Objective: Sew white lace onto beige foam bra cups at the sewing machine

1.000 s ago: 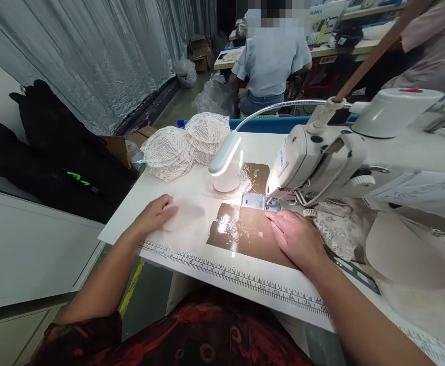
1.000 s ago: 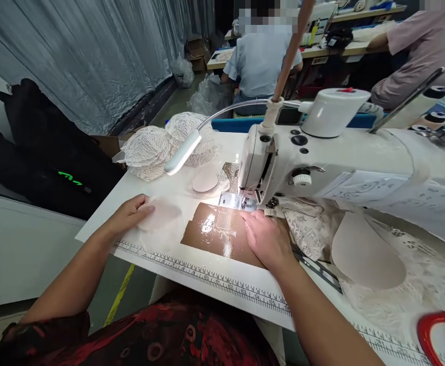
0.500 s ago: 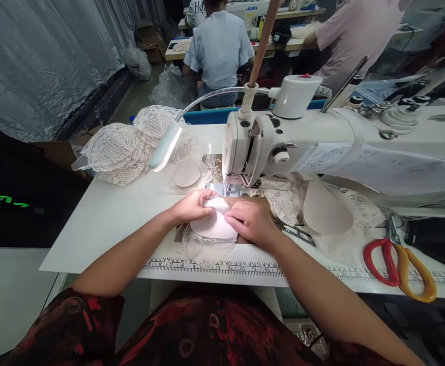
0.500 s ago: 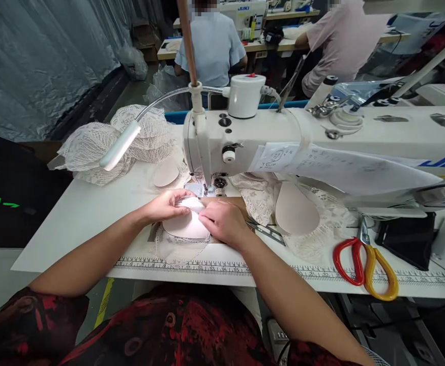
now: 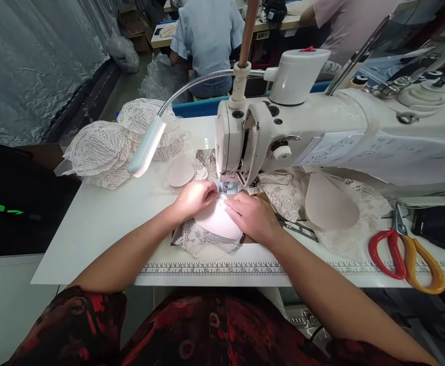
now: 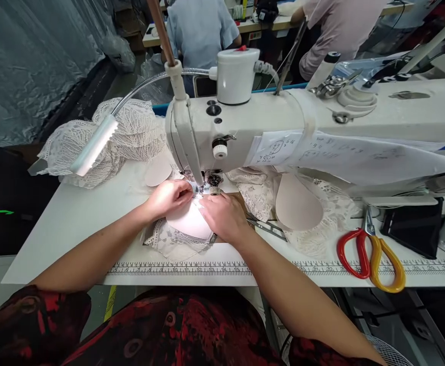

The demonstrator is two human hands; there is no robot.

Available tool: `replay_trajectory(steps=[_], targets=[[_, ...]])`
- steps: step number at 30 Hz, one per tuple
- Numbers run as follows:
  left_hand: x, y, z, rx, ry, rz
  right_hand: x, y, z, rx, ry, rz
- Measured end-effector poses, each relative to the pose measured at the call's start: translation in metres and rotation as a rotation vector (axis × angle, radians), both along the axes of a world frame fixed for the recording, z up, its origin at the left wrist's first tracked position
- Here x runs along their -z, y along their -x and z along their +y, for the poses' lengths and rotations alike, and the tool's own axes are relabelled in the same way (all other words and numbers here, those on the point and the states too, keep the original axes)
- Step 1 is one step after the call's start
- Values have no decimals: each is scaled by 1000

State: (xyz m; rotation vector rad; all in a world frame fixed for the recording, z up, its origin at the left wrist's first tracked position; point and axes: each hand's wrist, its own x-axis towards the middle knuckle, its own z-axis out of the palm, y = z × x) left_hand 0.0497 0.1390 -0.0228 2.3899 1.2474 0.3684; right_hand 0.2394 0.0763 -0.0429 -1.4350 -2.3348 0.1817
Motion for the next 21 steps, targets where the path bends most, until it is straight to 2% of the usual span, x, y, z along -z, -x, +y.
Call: replay_trajectory(steps=[3, 7, 10, 14, 21], targets=[[-7, -1, -11, -9, -153, 37, 0, 1, 1, -3, 9, -95], [-10, 0, -30, 235, -290, 93, 0, 1, 1, 2, -15, -120], [-2, 1, -35, 292, -326, 122, 0, 0, 1, 11, -18, -114], [9, 5, -27, 300, -334, 145, -3, 1, 2, 37, 13, -160], [14, 10, -7, 386, -401, 111, -5, 7, 5, 119, 42, -194]])
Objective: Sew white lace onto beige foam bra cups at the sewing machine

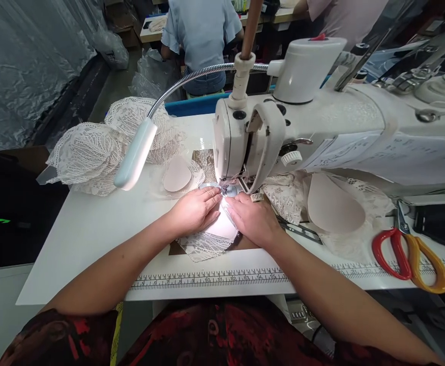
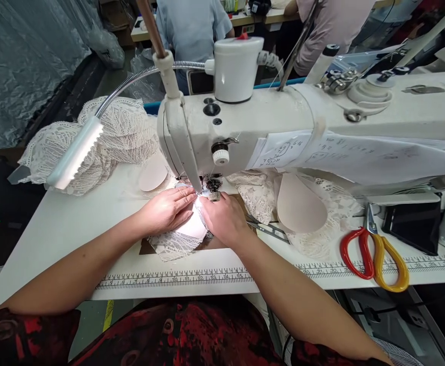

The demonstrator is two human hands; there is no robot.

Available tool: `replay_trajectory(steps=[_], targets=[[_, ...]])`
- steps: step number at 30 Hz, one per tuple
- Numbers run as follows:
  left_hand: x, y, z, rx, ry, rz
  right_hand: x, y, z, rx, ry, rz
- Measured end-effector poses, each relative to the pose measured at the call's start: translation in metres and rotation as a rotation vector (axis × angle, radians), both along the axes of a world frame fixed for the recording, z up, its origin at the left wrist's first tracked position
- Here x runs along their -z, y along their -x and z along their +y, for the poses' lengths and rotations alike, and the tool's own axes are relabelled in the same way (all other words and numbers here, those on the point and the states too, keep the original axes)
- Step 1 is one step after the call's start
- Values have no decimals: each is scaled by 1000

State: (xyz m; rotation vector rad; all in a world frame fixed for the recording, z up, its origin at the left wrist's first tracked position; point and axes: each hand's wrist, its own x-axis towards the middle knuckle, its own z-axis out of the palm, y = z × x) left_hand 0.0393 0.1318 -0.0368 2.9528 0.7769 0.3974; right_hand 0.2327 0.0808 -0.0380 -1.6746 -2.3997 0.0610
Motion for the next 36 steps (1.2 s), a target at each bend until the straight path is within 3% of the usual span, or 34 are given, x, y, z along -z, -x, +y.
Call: replay_trajectory(steps=[9, 16, 28, 36], targets=[[-8, 6, 16, 75, 57, 68, 0, 0, 2, 29, 2, 72], [-21, 6, 4, 109, 1, 87, 4, -9, 3, 26, 21, 238], [-8, 8, -1, 149, 116, -21, 0, -9, 0, 13, -3, 283], [-4, 10, 2, 175, 100, -59, 3, -8, -1, -134, -28, 228]])
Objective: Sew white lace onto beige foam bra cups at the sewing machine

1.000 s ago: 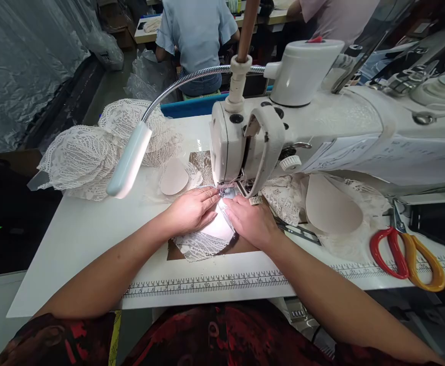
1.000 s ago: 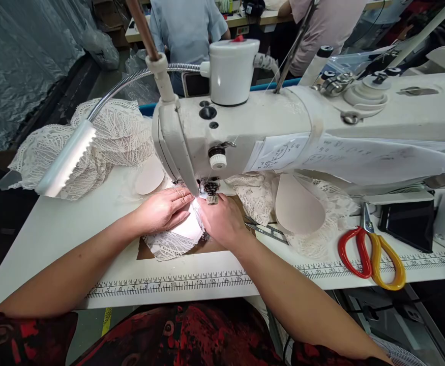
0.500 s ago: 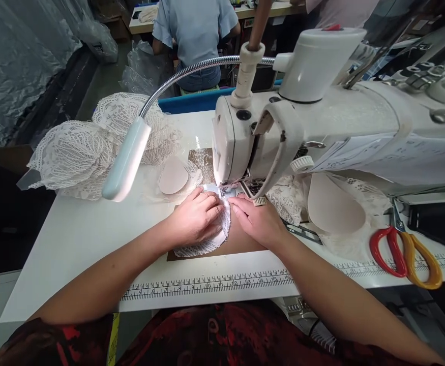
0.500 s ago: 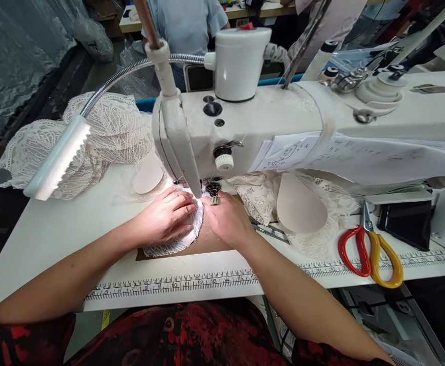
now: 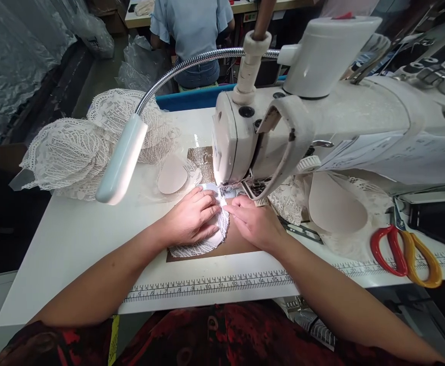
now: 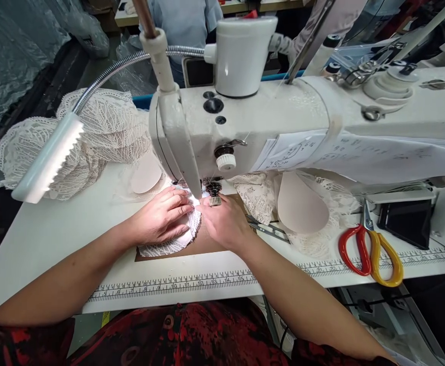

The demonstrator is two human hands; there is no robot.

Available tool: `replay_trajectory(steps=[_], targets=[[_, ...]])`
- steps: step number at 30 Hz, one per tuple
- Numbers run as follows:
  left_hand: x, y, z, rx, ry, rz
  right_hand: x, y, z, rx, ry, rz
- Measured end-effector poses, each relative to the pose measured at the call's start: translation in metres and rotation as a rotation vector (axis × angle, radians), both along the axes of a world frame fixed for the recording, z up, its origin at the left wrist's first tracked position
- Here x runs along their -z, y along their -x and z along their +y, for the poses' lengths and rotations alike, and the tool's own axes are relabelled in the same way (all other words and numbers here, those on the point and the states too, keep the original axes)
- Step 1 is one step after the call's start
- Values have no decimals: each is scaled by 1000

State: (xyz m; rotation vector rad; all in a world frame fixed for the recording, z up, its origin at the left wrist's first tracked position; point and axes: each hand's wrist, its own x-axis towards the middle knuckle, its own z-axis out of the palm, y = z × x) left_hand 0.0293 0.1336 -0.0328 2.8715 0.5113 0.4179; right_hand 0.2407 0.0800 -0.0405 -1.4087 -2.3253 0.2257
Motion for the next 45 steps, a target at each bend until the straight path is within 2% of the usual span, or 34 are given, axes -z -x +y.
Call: replay_trajectory(steps=[12, 16, 24, 27, 33, 45], targets=[[0, 4, 15, -39, -25, 12, 4, 5, 6, 77, 57, -63], [0, 3, 14, -49, -64, 12, 8, 4, 8, 63, 47, -35], [0, -1, 11, 69, -59, -12, 8, 2, 7, 133, -14, 56], [3, -1, 11, 82, -33, -21, 9, 2, 6, 108, -17, 52], [8, 3, 11, 72, -17, -39, 13, 4, 4, 70, 7, -18], [7, 1, 13, -4, -53, 5, 15, 7, 6, 88, -21, -34]])
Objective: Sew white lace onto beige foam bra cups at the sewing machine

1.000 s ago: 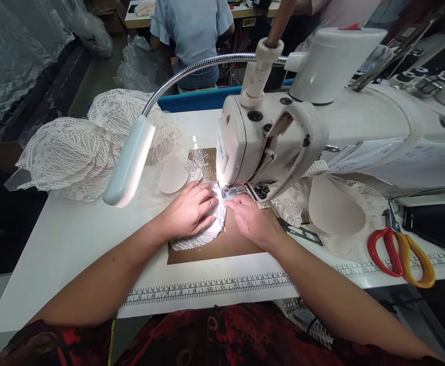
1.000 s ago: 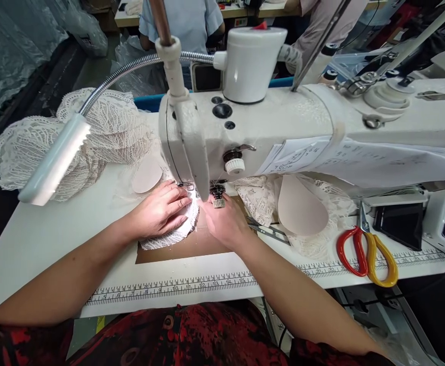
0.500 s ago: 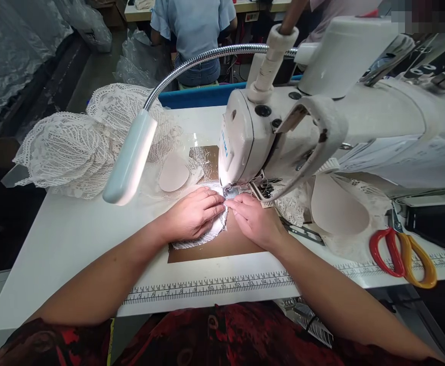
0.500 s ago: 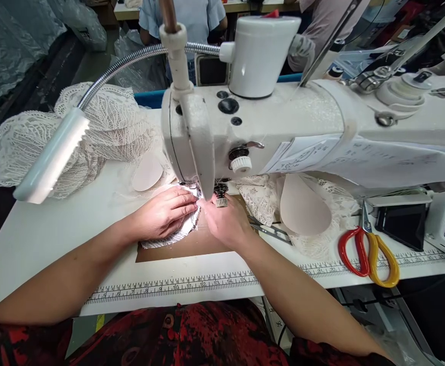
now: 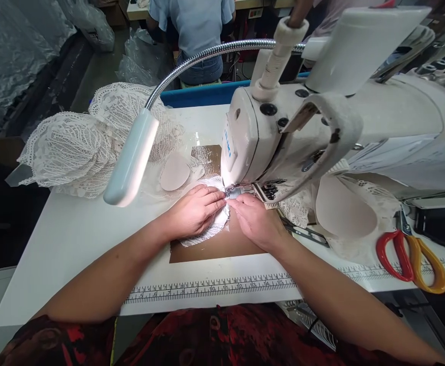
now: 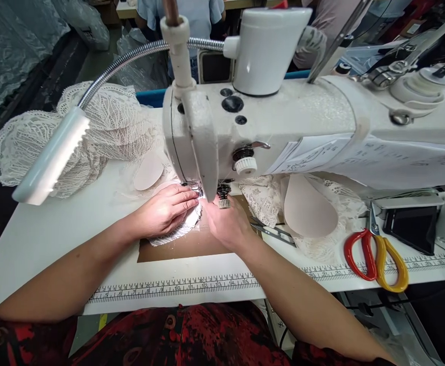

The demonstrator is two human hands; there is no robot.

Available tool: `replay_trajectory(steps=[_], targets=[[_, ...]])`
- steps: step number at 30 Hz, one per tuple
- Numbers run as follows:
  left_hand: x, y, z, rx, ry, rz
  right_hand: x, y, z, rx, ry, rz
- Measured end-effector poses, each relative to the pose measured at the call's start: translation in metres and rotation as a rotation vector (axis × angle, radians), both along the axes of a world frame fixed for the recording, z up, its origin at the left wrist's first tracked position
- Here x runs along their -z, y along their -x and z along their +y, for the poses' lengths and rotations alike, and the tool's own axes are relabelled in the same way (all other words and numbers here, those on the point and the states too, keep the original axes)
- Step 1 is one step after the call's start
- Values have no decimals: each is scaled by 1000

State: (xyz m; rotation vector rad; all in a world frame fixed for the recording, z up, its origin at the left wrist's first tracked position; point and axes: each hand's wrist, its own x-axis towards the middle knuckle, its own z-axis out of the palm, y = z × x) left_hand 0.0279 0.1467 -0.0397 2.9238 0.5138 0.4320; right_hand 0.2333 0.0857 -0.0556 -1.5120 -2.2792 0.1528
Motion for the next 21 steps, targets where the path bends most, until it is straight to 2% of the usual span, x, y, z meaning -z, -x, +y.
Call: replay_trajectory(steps=[12, 21], targets=[[2, -1, 1, -11, 17, -42, -4, -3, -2, -24, 2, 43], [1, -3, 2, -99, -6, -29, 0, -4, 0, -33, 42, 76]])
